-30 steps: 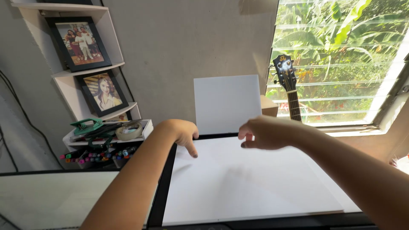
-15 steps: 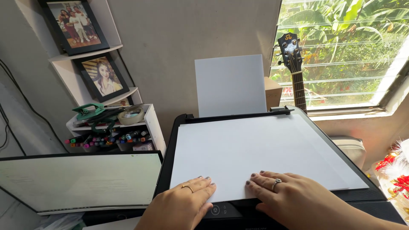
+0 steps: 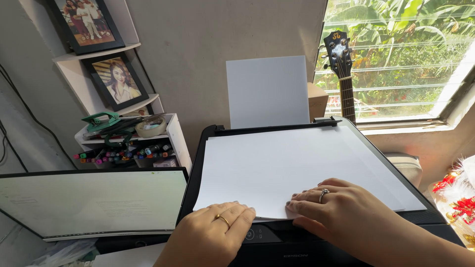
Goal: The person repeatedly picks up single sheets of white paper and places them into the top input slot of an Epson printer. The action is performed one sheet at a time, with both hands used to align and insert each sheet.
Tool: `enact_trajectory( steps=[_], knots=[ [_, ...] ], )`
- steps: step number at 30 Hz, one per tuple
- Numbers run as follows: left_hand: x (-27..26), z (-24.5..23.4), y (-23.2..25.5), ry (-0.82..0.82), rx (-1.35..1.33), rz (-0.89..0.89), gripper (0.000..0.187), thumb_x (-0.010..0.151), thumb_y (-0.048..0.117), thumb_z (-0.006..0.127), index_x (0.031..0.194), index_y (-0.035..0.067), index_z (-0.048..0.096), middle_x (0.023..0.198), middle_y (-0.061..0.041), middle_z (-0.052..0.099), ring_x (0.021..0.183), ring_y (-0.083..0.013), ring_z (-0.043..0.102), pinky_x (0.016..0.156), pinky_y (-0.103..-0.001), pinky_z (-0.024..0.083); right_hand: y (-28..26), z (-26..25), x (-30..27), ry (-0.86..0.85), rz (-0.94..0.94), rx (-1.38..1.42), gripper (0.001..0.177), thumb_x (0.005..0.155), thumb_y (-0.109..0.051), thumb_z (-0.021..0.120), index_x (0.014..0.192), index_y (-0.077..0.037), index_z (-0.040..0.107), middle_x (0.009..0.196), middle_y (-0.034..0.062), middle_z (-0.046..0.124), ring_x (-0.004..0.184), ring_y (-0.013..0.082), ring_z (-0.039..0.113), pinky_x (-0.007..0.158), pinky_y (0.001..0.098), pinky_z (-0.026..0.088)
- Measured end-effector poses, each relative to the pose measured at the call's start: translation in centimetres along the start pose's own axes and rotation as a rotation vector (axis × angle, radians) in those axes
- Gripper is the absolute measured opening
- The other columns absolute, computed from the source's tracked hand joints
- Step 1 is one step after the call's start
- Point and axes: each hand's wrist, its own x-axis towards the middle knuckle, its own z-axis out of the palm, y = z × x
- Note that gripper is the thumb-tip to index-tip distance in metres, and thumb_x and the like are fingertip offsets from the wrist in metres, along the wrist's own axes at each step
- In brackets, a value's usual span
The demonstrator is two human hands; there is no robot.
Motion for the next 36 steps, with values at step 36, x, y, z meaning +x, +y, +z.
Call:
enact_trajectory(
  steps=[36],
  knots=[
    [0.4,-2.7,-2.7,-0.329,-0.465,-0.421,0.029,0.094,0.032,0.073,0.120,0.020,0.080,0.112,-0.003,0.082,0.094,-0.0168,0.079,0.084,-0.031,0.060,-0.5,-0.9,0.0,0.030,-0.104,-0.062,0.026,0.092,-0.021,0.062,0.117,-0.013,0.068,0.114,0.0036,0.077,0.104,0.0206,0.074,0.097,0.0463,0.047]
  ],
)
